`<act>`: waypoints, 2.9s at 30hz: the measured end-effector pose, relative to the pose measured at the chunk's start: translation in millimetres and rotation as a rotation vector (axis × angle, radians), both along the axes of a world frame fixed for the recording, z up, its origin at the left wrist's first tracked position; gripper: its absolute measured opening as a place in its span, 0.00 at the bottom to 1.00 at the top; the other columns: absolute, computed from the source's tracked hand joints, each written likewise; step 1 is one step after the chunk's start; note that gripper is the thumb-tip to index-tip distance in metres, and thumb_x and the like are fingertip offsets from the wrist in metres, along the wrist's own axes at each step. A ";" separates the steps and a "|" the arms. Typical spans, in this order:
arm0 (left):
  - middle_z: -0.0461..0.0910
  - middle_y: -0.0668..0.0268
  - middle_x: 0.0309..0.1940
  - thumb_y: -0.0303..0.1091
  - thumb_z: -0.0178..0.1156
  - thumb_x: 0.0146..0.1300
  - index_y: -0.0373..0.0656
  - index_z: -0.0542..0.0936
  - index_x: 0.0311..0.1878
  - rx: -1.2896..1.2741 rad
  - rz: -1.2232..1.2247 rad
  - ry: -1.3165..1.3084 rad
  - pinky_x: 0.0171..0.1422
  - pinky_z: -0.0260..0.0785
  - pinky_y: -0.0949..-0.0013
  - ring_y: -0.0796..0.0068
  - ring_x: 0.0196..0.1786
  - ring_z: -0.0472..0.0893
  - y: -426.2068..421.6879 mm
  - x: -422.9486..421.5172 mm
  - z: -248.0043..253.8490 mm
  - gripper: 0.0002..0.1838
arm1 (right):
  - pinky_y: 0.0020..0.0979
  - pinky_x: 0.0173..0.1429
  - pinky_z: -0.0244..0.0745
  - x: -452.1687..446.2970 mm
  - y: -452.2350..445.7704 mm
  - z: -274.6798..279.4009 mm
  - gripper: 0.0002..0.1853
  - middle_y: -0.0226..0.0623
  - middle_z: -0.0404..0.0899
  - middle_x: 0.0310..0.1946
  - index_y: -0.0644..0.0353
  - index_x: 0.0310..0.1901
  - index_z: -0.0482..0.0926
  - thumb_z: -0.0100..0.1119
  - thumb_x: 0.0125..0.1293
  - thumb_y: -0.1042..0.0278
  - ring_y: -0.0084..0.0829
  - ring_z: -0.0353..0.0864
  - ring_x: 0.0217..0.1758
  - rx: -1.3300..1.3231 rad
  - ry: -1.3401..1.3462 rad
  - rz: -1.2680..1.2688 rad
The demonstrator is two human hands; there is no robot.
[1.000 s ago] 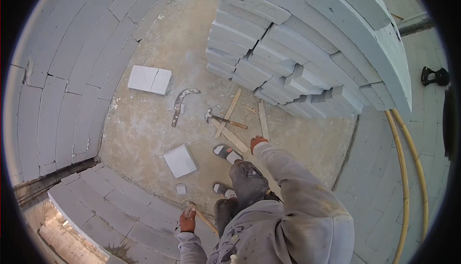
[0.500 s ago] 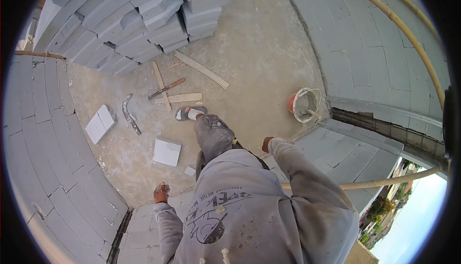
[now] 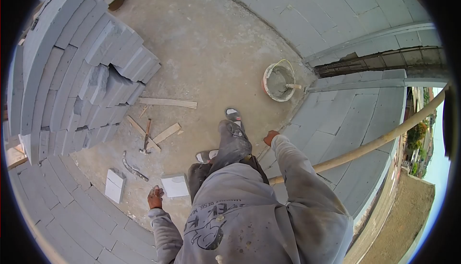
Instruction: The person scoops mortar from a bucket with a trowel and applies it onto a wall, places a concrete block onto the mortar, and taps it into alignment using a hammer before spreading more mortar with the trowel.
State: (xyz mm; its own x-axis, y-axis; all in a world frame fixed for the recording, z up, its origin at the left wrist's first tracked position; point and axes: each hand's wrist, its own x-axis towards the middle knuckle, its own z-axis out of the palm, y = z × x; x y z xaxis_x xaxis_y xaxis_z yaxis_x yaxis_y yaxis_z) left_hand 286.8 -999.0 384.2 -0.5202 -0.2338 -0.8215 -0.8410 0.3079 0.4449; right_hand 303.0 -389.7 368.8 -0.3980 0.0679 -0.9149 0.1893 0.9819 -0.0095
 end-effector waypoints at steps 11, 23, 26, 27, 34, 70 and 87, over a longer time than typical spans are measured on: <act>0.82 0.57 0.37 0.45 0.54 0.63 0.35 0.77 0.50 -0.094 -0.661 -0.282 0.37 0.69 0.70 0.67 0.39 0.82 185.3 -53.2 -59.9 0.22 | 0.41 0.61 0.65 -81.9 324.5 -169.5 0.20 0.39 0.67 0.57 0.53 0.55 0.69 0.51 0.60 0.63 0.38 0.64 0.64 0.591 0.324 -0.612; 0.80 0.55 0.42 0.43 0.49 0.68 0.33 0.73 0.55 0.009 -0.611 -0.542 0.52 0.69 0.67 0.66 0.46 0.79 434.1 -147.3 -150.2 0.22 | 0.39 0.63 0.65 -97.0 412.6 -381.1 0.33 0.44 0.72 0.57 0.61 0.53 0.76 0.57 0.54 0.39 0.46 0.70 0.61 0.288 -0.207 -0.767; 0.80 0.55 0.43 0.43 0.49 0.68 0.33 0.73 0.54 0.002 -0.625 -0.498 0.54 0.69 0.68 0.67 0.47 0.79 428.2 -157.6 -157.7 0.22 | 0.40 0.59 0.70 -109.8 398.1 -367.8 0.26 0.45 0.74 0.54 0.57 0.53 0.75 0.55 0.55 0.52 0.44 0.74 0.57 0.253 -0.264 -0.825; 0.80 0.56 0.44 0.42 0.48 0.68 0.33 0.73 0.55 -0.006 -0.599 -0.450 0.55 0.68 0.67 0.67 0.48 0.79 427.1 -158.8 -158.6 0.22 | 0.40 0.55 0.72 -90.5 395.9 -374.5 0.21 0.45 0.78 0.49 0.60 0.49 0.77 0.55 0.55 0.58 0.45 0.77 0.53 0.214 -0.089 -0.776; 0.79 0.58 0.46 0.44 0.47 0.69 0.37 0.73 0.56 0.001 -0.680 -0.416 0.60 0.65 0.69 0.70 0.51 0.76 448.1 -180.5 -160.0 0.22 | 0.41 0.50 0.73 -19.4 422.7 -322.0 0.26 0.53 0.76 0.43 0.66 0.58 0.66 0.53 0.55 0.75 0.49 0.78 0.45 0.496 0.311 -0.592; 0.81 0.57 0.43 0.45 0.49 0.67 0.36 0.73 0.56 0.001 -0.875 -0.446 0.52 0.68 0.66 0.67 0.47 0.79 526.2 -173.5 -146.7 0.23 | 0.42 0.42 0.73 24.6 282.1 -316.6 0.20 0.51 0.80 0.32 0.62 0.41 0.74 0.63 0.47 0.60 0.50 0.79 0.38 0.241 0.686 -1.452; 0.81 0.59 0.42 0.47 0.49 0.66 0.38 0.74 0.54 0.102 -1.045 -0.247 0.48 0.67 0.69 0.70 0.45 0.80 511.1 -222.3 -118.4 0.23 | 0.30 0.18 0.66 14.5 254.6 -240.1 0.10 0.31 0.71 0.17 0.61 0.31 0.75 0.64 0.50 0.67 0.24 0.70 0.15 -0.452 0.798 -2.198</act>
